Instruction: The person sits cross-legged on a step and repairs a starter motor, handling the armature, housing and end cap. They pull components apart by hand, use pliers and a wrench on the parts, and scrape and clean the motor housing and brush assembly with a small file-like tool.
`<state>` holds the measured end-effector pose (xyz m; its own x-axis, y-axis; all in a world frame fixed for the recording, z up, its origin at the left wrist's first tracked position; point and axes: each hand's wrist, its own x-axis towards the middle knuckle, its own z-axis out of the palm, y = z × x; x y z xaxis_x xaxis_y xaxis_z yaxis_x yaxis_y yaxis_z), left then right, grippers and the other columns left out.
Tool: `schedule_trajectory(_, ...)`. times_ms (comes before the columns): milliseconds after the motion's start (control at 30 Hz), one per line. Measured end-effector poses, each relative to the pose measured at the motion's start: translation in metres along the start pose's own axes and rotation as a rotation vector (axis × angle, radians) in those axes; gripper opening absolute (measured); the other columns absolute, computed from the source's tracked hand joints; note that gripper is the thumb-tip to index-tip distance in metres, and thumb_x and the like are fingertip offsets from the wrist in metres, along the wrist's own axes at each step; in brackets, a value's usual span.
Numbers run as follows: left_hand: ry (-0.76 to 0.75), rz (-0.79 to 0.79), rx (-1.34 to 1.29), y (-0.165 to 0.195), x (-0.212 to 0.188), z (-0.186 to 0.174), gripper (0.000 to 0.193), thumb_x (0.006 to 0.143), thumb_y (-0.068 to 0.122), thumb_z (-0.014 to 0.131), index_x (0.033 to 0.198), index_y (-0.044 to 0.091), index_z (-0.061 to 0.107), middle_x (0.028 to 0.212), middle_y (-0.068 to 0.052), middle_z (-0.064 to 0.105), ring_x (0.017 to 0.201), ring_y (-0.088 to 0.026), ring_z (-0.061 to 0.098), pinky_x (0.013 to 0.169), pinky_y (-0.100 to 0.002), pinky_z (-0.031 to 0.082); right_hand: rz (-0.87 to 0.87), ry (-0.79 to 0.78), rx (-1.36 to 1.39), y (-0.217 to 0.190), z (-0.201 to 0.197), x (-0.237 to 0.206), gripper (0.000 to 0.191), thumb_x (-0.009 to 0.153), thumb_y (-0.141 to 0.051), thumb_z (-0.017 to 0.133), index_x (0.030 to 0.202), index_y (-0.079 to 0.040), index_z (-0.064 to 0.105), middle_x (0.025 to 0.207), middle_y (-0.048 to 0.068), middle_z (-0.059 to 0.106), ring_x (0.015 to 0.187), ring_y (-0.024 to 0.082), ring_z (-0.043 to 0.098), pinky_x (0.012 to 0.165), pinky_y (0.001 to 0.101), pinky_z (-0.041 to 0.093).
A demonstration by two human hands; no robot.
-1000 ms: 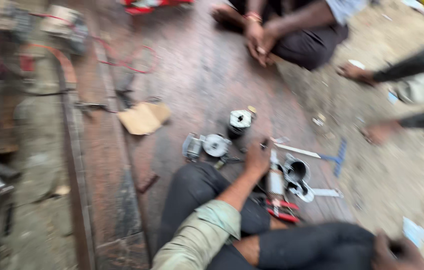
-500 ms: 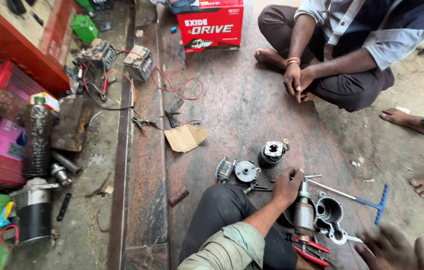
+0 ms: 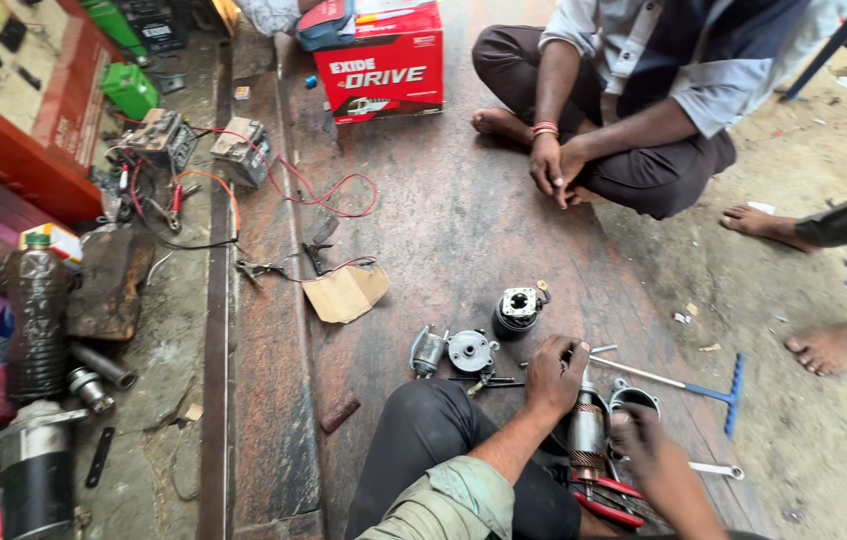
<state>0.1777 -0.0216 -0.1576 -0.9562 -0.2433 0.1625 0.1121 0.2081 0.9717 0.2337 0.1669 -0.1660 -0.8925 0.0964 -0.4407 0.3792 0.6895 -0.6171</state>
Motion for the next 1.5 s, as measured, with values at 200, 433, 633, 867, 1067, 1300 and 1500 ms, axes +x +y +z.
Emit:
schedule_trajectory(200, -0.015, 0.118, 0.035, 0.023, -0.014, -0.014, 0.036, 0.101, 0.033, 0.060, 0.103, 0.000, 0.073, 0.107, -0.019, 0.071, 0.102, -0.037, 0.067, 0.091, -0.045, 0.052, -0.485, 0.438, -0.366, -0.039, 0.055, -0.045, 0.086, 0.084, -0.053, 0.067, 0.144, 0.004, 0.043, 0.134, 0.030, 0.050, 0.122, 0.049, 0.051, 0.101, 0.0562, 0.046)
schedule_trajectory(433, -0.020, 0.038, -0.101, 0.037, -0.011, -0.015, 0.036, 0.097, 0.034, 0.062, 0.102, 0.001, 0.074, 0.098, -0.019, 0.072, 0.092, -0.035, 0.071, 0.084, -0.044, 0.055, -0.491, 0.618, -0.306, -0.069, 0.059, -0.073, 0.074, 0.093, -0.047, 0.061, 0.144, 0.003, 0.044, 0.138, 0.029, 0.050, 0.128, 0.049, 0.049, 0.100, 0.0599, 0.043)
schedule_trajectory(633, -0.099, 0.217, -0.077, 0.050, -0.020, -0.012, 0.035, 0.100, 0.034, 0.060, 0.101, 0.002, 0.074, 0.098, -0.017, 0.072, 0.094, -0.034, 0.071, 0.086, -0.043, 0.055, -0.551, 0.691, -0.287, -0.066, 0.054, -0.083, 0.063, 0.096, -0.042, 0.060, 0.140, 0.001, 0.050, 0.138, 0.026, 0.052, 0.126, 0.046, 0.052, 0.102, 0.0577, 0.044)
schedule_trajectory(867, -0.087, 0.239, -0.053, 0.068, -0.025, -0.024, 0.034, 0.100, 0.033, 0.062, 0.100, 0.001, 0.074, 0.098, -0.018, 0.072, 0.095, -0.035, 0.069, 0.088, -0.044, 0.053, -0.584, 0.690, -0.243, -0.077, 0.047, -0.099, 0.061, 0.095, -0.041, 0.063, 0.136, 0.003, 0.051, 0.136, 0.027, 0.052, 0.124, 0.047, 0.053, 0.101, 0.0573, 0.044)
schedule_trajectory(1067, -0.066, 0.128, -0.177, 0.056, -0.038, -0.009, 0.031, 0.098, 0.029, 0.063, 0.106, 0.001, 0.073, 0.104, -0.019, 0.072, 0.097, -0.033, 0.072, 0.088, -0.040, 0.055, -0.539, 0.629, -0.221, -0.053, 0.052, -0.098, 0.063, 0.095, -0.042, 0.060, 0.140, 0.001, 0.050, 0.141, 0.027, 0.051, 0.127, 0.048, 0.051, 0.101, 0.0578, 0.042)
schedule_trajectory(1300, -0.090, 0.009, -0.177, 0.039, -0.050, 0.012, 0.034, 0.099, 0.031, 0.062, 0.105, -0.001, 0.073, 0.102, -0.018, 0.073, 0.095, -0.031, 0.072, 0.087, -0.039, 0.054, -0.533, 0.546, -0.203, -0.021, 0.054, -0.084, 0.068, 0.096, -0.044, 0.059, 0.144, 0.001, 0.045, 0.145, 0.026, 0.048, 0.132, 0.046, 0.048, 0.105, 0.0570, 0.041)
schedule_trajectory(1500, -0.119, -0.051, -0.206, 0.040, -0.044, 0.008, 0.040, 0.101, 0.035, 0.056, 0.099, 0.000, 0.074, 0.096, -0.017, 0.074, 0.092, -0.030, 0.072, 0.084, -0.039, 0.052, -0.502, 0.454, -0.261, -0.029, 0.044, -0.078, 0.075, 0.091, -0.049, 0.061, 0.148, -0.003, 0.042, 0.149, 0.022, 0.044, 0.135, 0.044, 0.045, 0.104, 0.0568, 0.039)
